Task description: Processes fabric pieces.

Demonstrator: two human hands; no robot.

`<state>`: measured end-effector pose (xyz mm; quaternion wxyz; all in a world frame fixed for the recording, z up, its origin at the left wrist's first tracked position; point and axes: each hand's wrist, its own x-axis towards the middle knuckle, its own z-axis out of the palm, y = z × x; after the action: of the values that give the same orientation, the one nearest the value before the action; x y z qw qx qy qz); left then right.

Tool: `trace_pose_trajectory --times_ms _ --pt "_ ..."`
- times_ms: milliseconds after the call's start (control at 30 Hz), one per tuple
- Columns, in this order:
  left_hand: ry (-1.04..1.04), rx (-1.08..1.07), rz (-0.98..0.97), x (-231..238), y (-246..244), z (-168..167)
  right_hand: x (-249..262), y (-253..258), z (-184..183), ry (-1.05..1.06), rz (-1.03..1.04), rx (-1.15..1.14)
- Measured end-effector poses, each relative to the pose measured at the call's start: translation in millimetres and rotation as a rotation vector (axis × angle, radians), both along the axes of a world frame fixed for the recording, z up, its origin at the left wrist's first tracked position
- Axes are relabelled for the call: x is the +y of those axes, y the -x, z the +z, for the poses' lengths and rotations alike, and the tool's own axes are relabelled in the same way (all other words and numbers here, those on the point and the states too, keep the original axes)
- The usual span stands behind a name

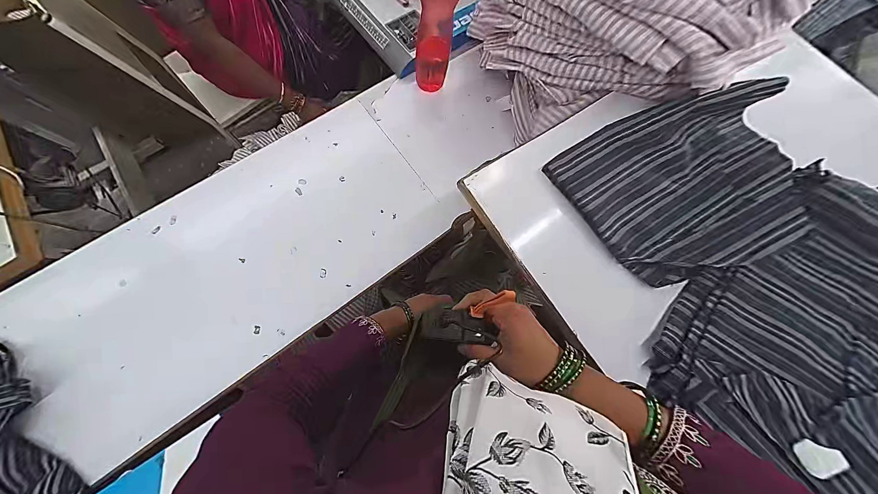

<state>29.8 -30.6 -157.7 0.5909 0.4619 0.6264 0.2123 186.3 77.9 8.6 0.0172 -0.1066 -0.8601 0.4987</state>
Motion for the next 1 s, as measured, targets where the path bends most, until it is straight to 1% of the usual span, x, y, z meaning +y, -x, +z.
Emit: trace_pose_trajectory --times_ms 67,133,200,267,333,467,533,600,633,700,767,833,867,933,1000 --pt "-0.031 0.018 -0.029 2.0 -0.9 12.1 -1.0 -2.0 -1.9 -0.004 -0.006 -0.033" --pt "-0.016 0.048 -0.045 -1.7 2.6 17.6 -2.1 -1.3 -4.2 -0.009 -0.011 -0.035" --pt "0.057 0.066 -0.076 -2.1 9.2 40.4 -1.8 -0.5 -4.2 -0.018 -0.017 -0.027" --pt "0.068 0.063 -0.079 -1.0 15.4 52.5 -1.2 -0.3 -3.9 -0.021 -0.026 -0.023" --pt "0.047 0.053 -0.068 -0.8 20.2 55.4 -1.5 0.3 -5.2 -0.019 -0.027 -0.016" --pt "-0.086 0.105 -0.067 -2.4 29.1 54.5 -3.5 2.1 -7.0 -0.028 -0.017 0.009" --pt "-0.151 0.115 0.037 -4.5 35.6 55.1 -3.4 3.3 -8.2 -0.026 -0.004 0.017" --pt "-0.207 0.045 0.166 -6.2 42.5 48.2 -2.9 3.5 -8.2 -0.015 0.005 0.006" --pt "-0.204 -0.004 0.189 -5.6 44.5 46.9 -2.8 3.3 -8.2 -0.005 0.009 -0.002" --pt "-0.149 -0.115 0.137 -3.8 44.7 46.5 -3.2 3.5 -9.1 0.013 0.017 -0.020" --pt "-0.053 -0.179 0.017 0.0 37.6 56.3 -3.1 3.9 -9.8 0.013 0.028 -0.016" --pt "0.137 -0.148 -0.047 5.5 24.0 83.4 -3.1 3.5 -12.1 0.012 0.041 0.003" --pt "0.239 -0.145 -0.029 7.8 16.2 96.4 -3.4 3.0 -13.6 0.011 0.046 0.007" --pt "0.302 -0.172 0.051 6.7 5.1 89.6 -3.5 1.3 -16.5 0.010 0.061 0.011" --pt "0.300 -0.231 0.081 6.9 1.4 76.1 -3.1 -1.3 -20.6 -0.001 0.070 0.020"
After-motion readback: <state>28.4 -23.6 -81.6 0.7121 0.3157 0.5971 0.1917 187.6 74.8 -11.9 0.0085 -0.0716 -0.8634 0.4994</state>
